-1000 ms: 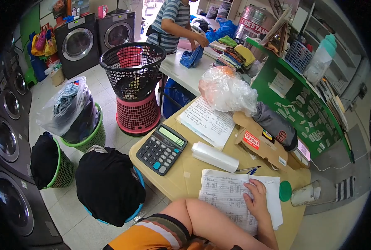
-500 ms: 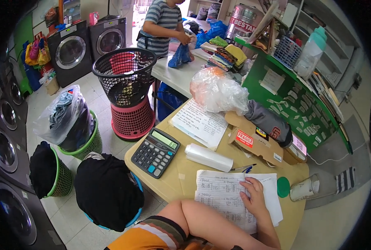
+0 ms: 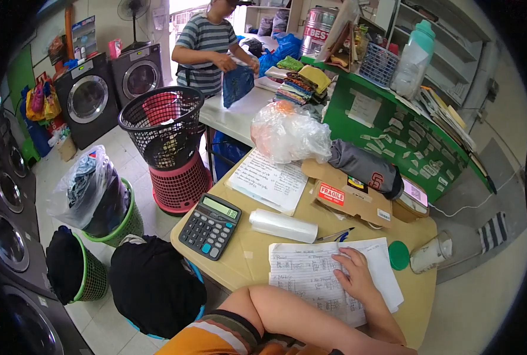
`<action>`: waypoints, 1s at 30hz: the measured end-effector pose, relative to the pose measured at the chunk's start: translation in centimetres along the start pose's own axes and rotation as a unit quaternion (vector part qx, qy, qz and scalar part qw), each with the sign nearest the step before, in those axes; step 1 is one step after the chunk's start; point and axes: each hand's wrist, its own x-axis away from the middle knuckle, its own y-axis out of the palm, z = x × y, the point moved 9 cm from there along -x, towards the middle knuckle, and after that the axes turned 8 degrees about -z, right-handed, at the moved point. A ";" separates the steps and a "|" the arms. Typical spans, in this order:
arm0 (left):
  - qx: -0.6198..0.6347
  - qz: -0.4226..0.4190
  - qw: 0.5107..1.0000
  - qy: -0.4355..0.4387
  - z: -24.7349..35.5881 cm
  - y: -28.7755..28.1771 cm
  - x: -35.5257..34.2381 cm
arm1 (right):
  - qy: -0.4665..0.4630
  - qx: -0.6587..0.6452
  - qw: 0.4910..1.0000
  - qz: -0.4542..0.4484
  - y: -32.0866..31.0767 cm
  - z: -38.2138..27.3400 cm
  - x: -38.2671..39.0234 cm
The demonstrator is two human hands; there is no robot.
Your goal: Record information into a ledger or notebook while managing laundry items.
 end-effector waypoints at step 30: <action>0.546 -0.137 0.592 -0.577 0.0 11.8 7.9 | -0.012 -0.156 0.983 0.091 -2.0 3.0 1.4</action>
